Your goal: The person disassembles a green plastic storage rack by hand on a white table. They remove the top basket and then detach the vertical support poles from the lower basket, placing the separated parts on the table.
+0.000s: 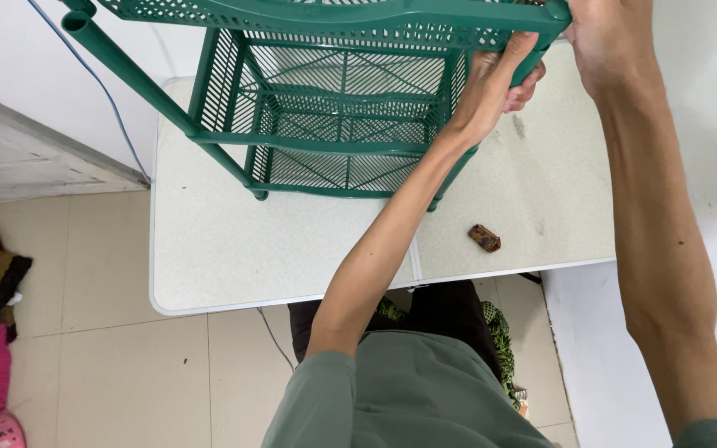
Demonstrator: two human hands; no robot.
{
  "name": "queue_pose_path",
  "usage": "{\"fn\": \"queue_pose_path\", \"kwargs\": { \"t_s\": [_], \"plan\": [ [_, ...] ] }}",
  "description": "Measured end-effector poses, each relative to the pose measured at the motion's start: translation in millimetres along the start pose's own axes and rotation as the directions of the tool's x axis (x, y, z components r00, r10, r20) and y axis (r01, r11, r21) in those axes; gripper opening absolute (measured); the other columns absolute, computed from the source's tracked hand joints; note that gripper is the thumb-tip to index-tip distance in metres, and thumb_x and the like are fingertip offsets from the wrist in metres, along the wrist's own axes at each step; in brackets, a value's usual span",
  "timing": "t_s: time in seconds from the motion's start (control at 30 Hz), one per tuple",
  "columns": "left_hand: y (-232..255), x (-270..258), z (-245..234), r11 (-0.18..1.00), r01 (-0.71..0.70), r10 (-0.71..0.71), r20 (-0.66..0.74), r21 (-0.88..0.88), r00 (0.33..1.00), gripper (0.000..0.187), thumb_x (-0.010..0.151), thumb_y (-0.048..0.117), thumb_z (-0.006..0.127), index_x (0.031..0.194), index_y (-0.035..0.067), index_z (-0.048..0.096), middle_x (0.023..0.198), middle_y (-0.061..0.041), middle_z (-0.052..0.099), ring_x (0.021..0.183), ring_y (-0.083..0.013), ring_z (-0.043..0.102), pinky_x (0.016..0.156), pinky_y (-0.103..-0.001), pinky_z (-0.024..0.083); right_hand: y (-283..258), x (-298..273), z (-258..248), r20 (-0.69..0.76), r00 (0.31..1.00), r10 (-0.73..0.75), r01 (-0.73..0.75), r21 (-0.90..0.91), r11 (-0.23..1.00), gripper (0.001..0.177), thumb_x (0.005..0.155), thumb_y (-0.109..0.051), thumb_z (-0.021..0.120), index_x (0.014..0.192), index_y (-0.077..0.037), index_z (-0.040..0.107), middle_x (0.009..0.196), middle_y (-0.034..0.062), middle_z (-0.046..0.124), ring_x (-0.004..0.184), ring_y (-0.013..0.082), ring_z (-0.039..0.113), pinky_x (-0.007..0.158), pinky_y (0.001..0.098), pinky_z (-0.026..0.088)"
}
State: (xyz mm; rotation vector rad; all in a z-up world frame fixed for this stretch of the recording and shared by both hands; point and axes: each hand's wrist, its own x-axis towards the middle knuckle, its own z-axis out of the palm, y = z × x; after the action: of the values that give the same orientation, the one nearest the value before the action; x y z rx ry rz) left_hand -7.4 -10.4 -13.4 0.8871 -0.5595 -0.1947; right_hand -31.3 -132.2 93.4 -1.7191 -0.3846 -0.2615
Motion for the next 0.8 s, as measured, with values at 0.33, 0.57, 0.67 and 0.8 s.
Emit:
{"fn": "queue_pose_path", "kwargs": {
  "t_s": [0.33, 0.57, 0.67, 0.8],
  "plan": [
    [8, 3, 10, 0.998, 0.041, -0.04, -0.015, 0.044, 0.999, 0.067, 0.094, 0.07, 0.053, 0.062, 0.012, 0.044, 0.055, 0.003, 0.042, 0.045, -0.0049, 0.037, 0.04, -0.023, 0.026, -14, 4, 8, -0.075, 0.995, -0.067, 0.067, -0.001, 0.998, 0.011, 0.096, 0.005, 0.055, 0.088, -0.001, 0.06, 0.077, -0.0003, 0.057, 0.063, 0.0085, 0.045, 0.058, 0.0259, 0.034],
    [8, 7, 10, 0.967, 0.073, -0.062, -0.051, 0.244, 0.997, 0.078, 0.088, 0.083, 0.042, 0.052, 0.014, 0.041, 0.046, 0.006, 0.034, 0.038, -0.0047, 0.037, 0.036, -0.022, 0.027, -4, 9, 7, -0.167, 0.982, -0.085, 0.089, 0.014, 0.996, 0.011, 0.106, 0.002, 0.061, 0.095, 0.0, 0.065, 0.086, 0.0007, 0.063, 0.075, 0.0073, 0.056, 0.069, 0.0235, 0.044],
    [13, 7, 13, 0.979, 0.087, -0.078, -0.06, 0.184, 0.995, 0.076, 0.089, 0.081, 0.047, 0.054, 0.013, 0.043, 0.048, 0.005, 0.035, 0.041, -0.007, 0.039, 0.039, -0.023, 0.028, -9, 12, 13, -0.199, 0.977, -0.08, 0.107, 0.129, 0.986, 0.01, 0.105, 0.003, 0.064, 0.096, 0.001, 0.066, 0.086, 0.0016, 0.064, 0.076, 0.0092, 0.058, 0.066, 0.0248, 0.045],
    [17, 1, 19, 0.984, 0.079, -0.066, -0.09, 0.157, 0.994, 0.074, 0.093, 0.075, 0.05, 0.055, 0.011, 0.043, 0.051, 0.003, 0.04, 0.044, -0.0076, 0.041, 0.041, -0.025, 0.029, -14, 11, 16, -0.308, 0.943, -0.126, 0.156, 0.076, 0.985, 0.011, 0.098, 0.001, 0.061, 0.087, -0.001, 0.064, 0.079, -0.0014, 0.067, 0.076, 0.0068, 0.064, 0.072, 0.0232, 0.052]
  ]
}}
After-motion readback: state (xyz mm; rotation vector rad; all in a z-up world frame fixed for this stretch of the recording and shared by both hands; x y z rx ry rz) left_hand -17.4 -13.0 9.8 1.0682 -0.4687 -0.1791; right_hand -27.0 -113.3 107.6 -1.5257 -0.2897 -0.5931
